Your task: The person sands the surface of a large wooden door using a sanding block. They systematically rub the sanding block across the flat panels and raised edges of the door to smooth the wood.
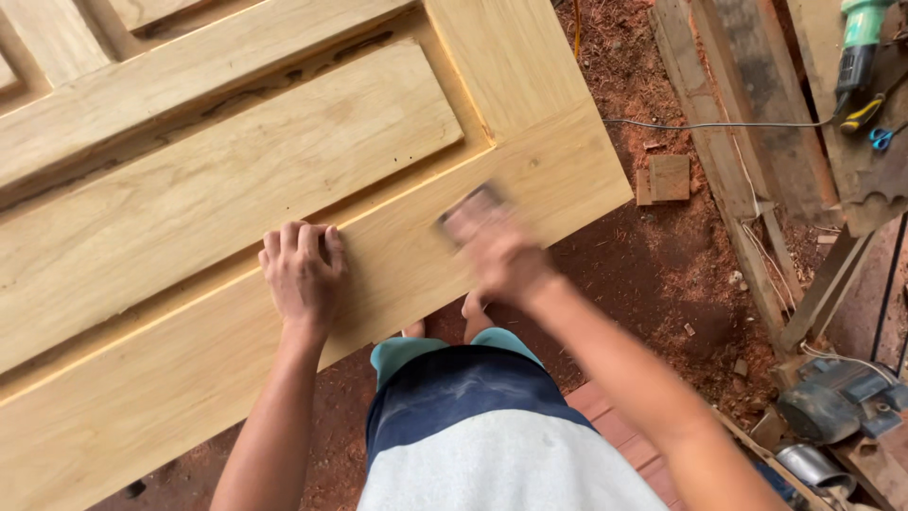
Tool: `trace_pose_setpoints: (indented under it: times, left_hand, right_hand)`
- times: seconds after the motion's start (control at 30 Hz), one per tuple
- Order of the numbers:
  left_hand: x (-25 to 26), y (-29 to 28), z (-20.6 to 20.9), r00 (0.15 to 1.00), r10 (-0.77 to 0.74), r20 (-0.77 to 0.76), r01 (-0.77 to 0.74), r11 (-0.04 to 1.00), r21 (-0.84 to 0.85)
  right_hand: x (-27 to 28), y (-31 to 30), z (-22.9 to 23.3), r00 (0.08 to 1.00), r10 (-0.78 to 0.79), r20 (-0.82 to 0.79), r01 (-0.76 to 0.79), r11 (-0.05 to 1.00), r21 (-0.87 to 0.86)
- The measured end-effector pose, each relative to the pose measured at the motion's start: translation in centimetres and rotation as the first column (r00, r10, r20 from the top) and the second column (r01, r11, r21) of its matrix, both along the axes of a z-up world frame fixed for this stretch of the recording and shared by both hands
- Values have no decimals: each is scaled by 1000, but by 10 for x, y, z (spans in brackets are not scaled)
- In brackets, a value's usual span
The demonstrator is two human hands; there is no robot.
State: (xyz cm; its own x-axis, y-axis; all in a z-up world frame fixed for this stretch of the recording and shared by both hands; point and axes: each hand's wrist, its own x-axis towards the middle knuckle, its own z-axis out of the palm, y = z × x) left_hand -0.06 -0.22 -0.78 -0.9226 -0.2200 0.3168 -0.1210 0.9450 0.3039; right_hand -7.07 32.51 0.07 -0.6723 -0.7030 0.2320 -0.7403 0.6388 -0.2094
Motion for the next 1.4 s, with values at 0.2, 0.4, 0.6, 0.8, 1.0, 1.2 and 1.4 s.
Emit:
trace_pose_setpoints:
  times: [0.2, 0.4, 0.6, 0.8, 1.0, 1.2, 1.4]
  left_hand:
    - [0, 0, 1, 999, 10, -32, -11, 1000, -19]
    - [2, 1, 6, 1000, -7, 3, 7, 1000, 26]
    - [1, -1, 5, 1000, -10, -4, 10, 1000, 16]
    - [0, -3, 2, 1000, -10, -12, 10, 1000, -4]
    - [6, -1, -12, 1000, -7, -25, 7, 1000, -5]
    - [4, 0, -19, 996, 21, -87, -30, 994, -106]
    - [54, -10, -9, 994, 102, -44, -107, 989, -105]
  right_hand:
    - [12, -18, 42, 974, -163, -154, 136, 976, -171]
    - [19, 57, 62, 986, -37, -165, 50, 996, 71]
    - [82, 18, 10, 983, -47, -176, 25, 992, -125]
    - [28, 110, -33, 767, 198, -610, 163, 859, 485]
    - [31, 103, -9, 987, 83, -141, -116, 964, -240]
    - [48, 40, 29, 970, 23, -243, -88, 961, -261]
    - [-7, 107, 33, 943, 221, -251, -266, 950, -165]
